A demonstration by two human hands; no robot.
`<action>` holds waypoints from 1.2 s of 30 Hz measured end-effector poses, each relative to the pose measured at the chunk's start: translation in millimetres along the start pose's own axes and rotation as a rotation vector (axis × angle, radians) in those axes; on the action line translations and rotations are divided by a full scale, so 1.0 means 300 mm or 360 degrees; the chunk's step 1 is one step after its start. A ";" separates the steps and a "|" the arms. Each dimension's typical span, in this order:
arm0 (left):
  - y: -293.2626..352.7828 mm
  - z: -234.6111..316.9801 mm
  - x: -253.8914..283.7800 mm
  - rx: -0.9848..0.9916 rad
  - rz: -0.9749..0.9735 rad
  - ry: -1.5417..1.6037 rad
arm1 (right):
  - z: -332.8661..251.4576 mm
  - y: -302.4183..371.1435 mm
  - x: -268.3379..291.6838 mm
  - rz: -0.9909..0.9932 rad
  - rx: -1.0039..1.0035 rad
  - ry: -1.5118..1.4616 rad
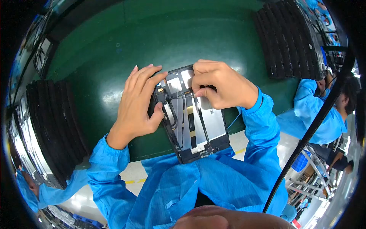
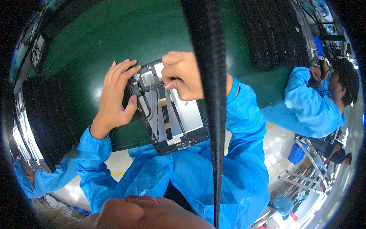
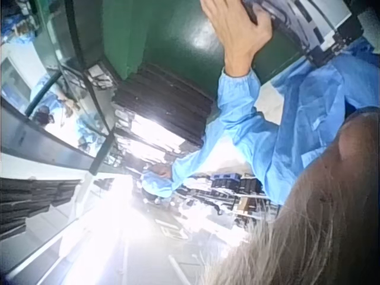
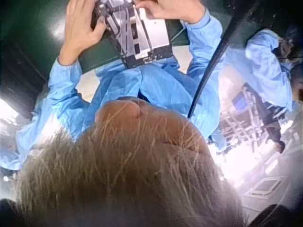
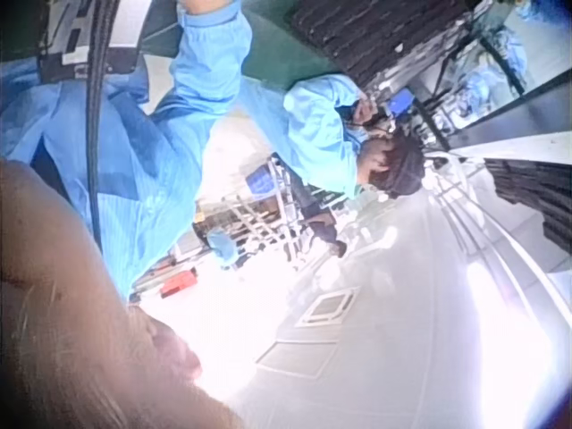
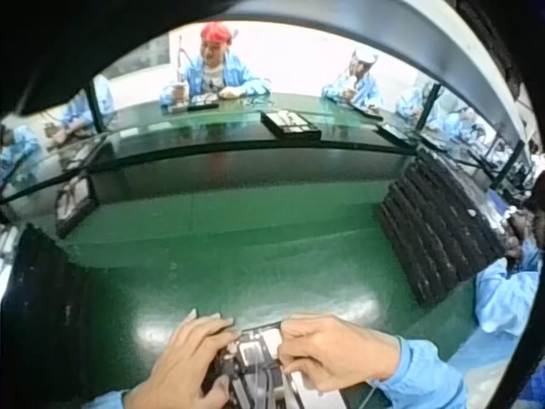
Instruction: Assembling components into electronic tablet devices on a factory production line.
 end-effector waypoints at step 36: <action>0.020 0.083 0.004 -0.0321 0.0158 -0.0090 | 0.011 0.003 0.034 0.0332 0.0059 -0.0014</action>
Point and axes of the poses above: each hand's wrist, its own y-axis away from the middle knuckle, its own x-axis out of the back of the hand, z = x × y, the point moved 10 cm from there along -y, towards the middle knuckle, and after that the axes turned 4 degrees about -x, right-handed, at the moved point
